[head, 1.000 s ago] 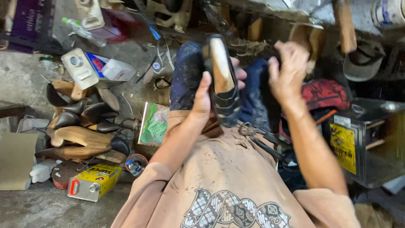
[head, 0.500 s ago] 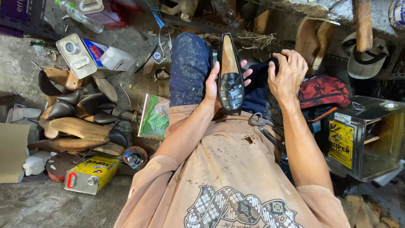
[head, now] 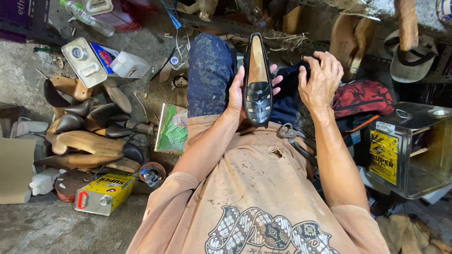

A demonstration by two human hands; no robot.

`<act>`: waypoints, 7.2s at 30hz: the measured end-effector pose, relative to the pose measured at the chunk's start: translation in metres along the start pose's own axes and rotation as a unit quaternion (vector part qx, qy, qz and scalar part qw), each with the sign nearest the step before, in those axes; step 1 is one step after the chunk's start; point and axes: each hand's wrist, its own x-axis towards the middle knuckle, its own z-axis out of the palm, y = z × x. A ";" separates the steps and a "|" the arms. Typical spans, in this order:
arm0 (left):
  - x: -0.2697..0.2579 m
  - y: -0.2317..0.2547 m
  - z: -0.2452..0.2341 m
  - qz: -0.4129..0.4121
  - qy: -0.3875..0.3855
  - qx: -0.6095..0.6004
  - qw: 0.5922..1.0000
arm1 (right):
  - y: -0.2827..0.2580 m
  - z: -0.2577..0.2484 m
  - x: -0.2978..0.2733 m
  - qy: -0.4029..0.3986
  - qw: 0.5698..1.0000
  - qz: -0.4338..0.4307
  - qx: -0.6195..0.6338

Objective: The person sits on the floor and uses pliers to pull and adjust the sole of a black shoe. They repeatedly grip the edge of the sole with the pliers and pull it away from the upper part of the shoe, working around the perimeter.

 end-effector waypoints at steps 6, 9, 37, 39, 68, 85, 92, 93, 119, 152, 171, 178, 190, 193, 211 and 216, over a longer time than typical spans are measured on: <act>0.000 -0.001 -0.001 -0.018 -0.006 0.005 1.000 | -0.002 -0.002 0.000 0.002 1.000 0.008 0.022; 0.002 0.001 -0.006 -0.034 -0.032 0.013 0.999 | -0.009 -0.024 0.005 0.106 0.980 -0.014 0.169; -0.028 -0.011 0.105 0.232 0.099 0.886 0.390 | -0.057 -0.118 -0.050 -0.106 0.852 0.268 0.437; -0.029 -0.004 0.102 0.229 0.088 0.870 0.428 | -0.062 -0.106 -0.021 -0.099 0.879 0.249 0.395; -0.035 -0.036 0.176 0.193 -0.044 0.852 0.485 | -0.082 -0.224 -0.082 -0.308 0.807 0.196 0.464; -0.024 0.005 0.185 0.217 -0.047 0.799 0.559 | -0.080 -0.189 -0.050 -0.275 0.877 0.052 0.391; -0.017 0.009 0.200 0.231 -0.082 0.643 0.726 | -0.024 -0.165 -0.135 -0.268 0.679 0.268 0.628; -0.016 0.006 0.207 0.228 -0.117 0.535 0.805 | -0.018 -0.155 -0.161 -0.158 0.546 0.436 0.698; -0.012 -0.005 0.013 0.044 0.037 0.012 0.998 | -0.035 -0.051 -0.133 -0.069 0.630 0.472 0.613; -0.001 -0.014 0.118 0.165 0.069 0.776 0.605 | -0.056 -0.075 -0.129 -0.128 0.621 0.405 0.659; -0.020 -0.044 0.155 0.165 0.070 0.763 0.621 | -0.092 -0.213 -0.063 -0.321 0.754 0.258 0.511; -0.035 -0.054 0.160 0.113 0.033 0.776 0.620 | -0.096 -0.228 -0.050 -0.331 0.516 0.433 0.661; -0.055 -0.079 0.165 0.116 -0.025 0.824 0.555 | -0.092 -0.264 -0.049 -0.366 0.461 0.548 0.594; -0.060 -0.088 0.166 0.128 -0.046 0.840 0.526 | -0.086 -0.267 -0.049 -0.375 0.460 0.548 0.590; -0.053 -0.060 0.154 0.152 -0.029 0.785 0.599 | -0.096 -0.231 -0.052 -0.398 0.735 0.246 0.491; -0.048 -0.061 0.148 0.139 -0.007 0.817 0.560 | -0.084 -0.243 -0.047 -0.450 0.724 0.316 0.417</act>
